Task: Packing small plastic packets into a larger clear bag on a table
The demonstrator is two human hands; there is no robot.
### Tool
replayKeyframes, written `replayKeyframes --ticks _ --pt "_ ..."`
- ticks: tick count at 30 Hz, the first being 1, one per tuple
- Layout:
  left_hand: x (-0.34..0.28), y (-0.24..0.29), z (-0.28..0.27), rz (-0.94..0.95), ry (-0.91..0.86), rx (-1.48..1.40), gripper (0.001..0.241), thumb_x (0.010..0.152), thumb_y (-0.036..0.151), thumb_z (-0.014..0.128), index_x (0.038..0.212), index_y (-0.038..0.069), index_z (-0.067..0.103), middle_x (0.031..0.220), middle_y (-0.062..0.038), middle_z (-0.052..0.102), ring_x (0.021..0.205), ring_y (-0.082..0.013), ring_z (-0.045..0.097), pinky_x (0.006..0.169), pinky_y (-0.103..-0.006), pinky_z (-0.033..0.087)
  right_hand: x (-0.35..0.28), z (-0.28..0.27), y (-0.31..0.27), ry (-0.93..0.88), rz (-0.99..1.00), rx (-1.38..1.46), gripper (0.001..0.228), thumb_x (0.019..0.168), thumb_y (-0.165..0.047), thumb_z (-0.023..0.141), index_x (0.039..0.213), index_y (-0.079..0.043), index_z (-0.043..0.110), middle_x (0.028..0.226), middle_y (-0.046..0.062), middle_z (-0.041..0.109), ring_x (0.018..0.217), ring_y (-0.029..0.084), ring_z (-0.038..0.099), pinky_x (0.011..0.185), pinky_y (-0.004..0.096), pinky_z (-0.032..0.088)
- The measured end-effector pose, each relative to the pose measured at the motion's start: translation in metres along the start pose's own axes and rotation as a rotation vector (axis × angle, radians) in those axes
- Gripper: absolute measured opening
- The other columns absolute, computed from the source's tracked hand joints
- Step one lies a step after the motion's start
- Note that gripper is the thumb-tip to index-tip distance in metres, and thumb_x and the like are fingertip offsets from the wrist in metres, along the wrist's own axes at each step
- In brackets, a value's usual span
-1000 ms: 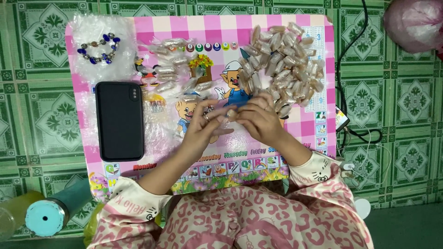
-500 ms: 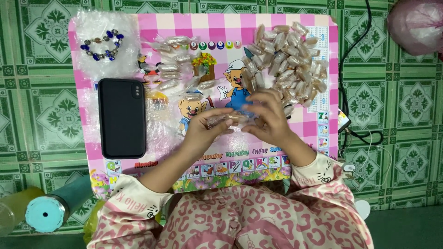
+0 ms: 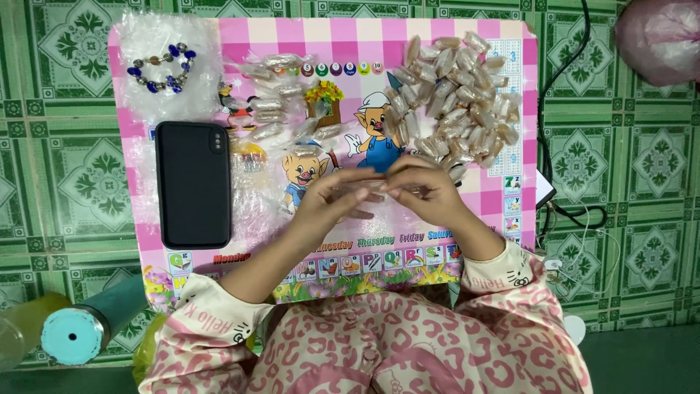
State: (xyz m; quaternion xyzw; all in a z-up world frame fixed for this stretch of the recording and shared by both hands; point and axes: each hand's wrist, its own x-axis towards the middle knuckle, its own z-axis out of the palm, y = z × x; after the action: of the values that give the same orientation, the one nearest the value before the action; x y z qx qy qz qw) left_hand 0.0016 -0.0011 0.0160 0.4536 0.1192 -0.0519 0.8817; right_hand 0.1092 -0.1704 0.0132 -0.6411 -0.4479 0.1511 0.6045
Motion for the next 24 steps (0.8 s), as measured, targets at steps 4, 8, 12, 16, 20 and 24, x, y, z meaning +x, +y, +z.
replayKeyframes --ticks 4,8,12,16,20,24 --pt "-0.003 0.009 0.002 -0.053 -0.021 0.009 0.045 0.084 0.026 0.057 0.121 0.002 0.047 0.1 -0.027 0.055 0.082 -0.0322 0.063 0.066 -0.0402 0.057 0.002 0.005 -0.004 0.019 -0.123 -0.028 0.011 0.081 -0.014 0.062 0.078 -0.005 0.068 0.075 0.011 0.06 0.056 0.02 0.048 0.052 0.028 0.039" --pt "-0.001 0.003 0.002 -0.06 0.062 0.038 0.034 0.077 0.013 0.066 0.104 -0.003 0.056 0.088 -0.022 0.062 0.071 -0.026 0.066 0.062 -0.0335 0.058 -0.003 0.008 0.0 0.044 -0.13 -0.063 0.008 0.08 -0.008 0.062 0.079 -0.006 0.069 0.082 0.012 0.06 0.064 0.02 0.054 0.059 0.029 0.044" --pt "0.0 -0.002 -0.002 -0.022 0.071 0.108 0.029 0.074 0.01 0.069 0.099 -0.001 0.06 0.088 -0.018 0.064 0.069 -0.0217 0.066 0.062 -0.031 0.058 -0.003 0.007 -0.005 0.057 -0.005 -0.019 0.015 0.076 -0.002 0.065 0.091 -0.001 0.065 0.08 0.012 0.062 0.067 0.021 0.058 0.062 0.032 0.047" --pt "-0.002 0.001 0.004 0.015 0.078 0.179 0.025 0.073 0.004 0.069 0.096 -0.001 0.062 0.082 -0.015 0.065 0.069 -0.0175 0.064 0.061 -0.0266 0.057 0.002 0.004 -0.014 0.032 0.022 0.034 0.012 0.078 -0.007 0.065 0.088 -0.001 0.065 0.08 0.013 0.062 0.067 0.021 0.056 0.062 0.034 0.046" --pt "-0.002 0.005 0.005 0.082 0.041 0.27 0.024 0.071 0.003 0.071 0.095 0.001 0.065 0.078 -0.015 0.064 0.068 -0.0185 0.064 0.06 -0.0277 0.057 -0.007 0.002 -0.007 -0.004 0.077 0.028 0.011 0.074 -0.005 0.068 0.085 -0.002 0.066 0.078 0.01 0.063 0.065 0.019 0.058 0.058 0.03 0.046" --pt "-0.004 0.011 0.004 0.066 0.003 0.252 0.025 0.071 0.001 0.071 0.095 0.001 0.064 0.077 -0.014 0.064 0.068 -0.0173 0.064 0.061 -0.0267 0.056 -0.013 0.005 -0.005 -0.017 0.173 0.094 0.013 0.072 -0.003 0.071 0.084 -0.003 0.065 0.076 0.009 0.064 0.062 0.014 0.057 0.056 0.028 0.044"
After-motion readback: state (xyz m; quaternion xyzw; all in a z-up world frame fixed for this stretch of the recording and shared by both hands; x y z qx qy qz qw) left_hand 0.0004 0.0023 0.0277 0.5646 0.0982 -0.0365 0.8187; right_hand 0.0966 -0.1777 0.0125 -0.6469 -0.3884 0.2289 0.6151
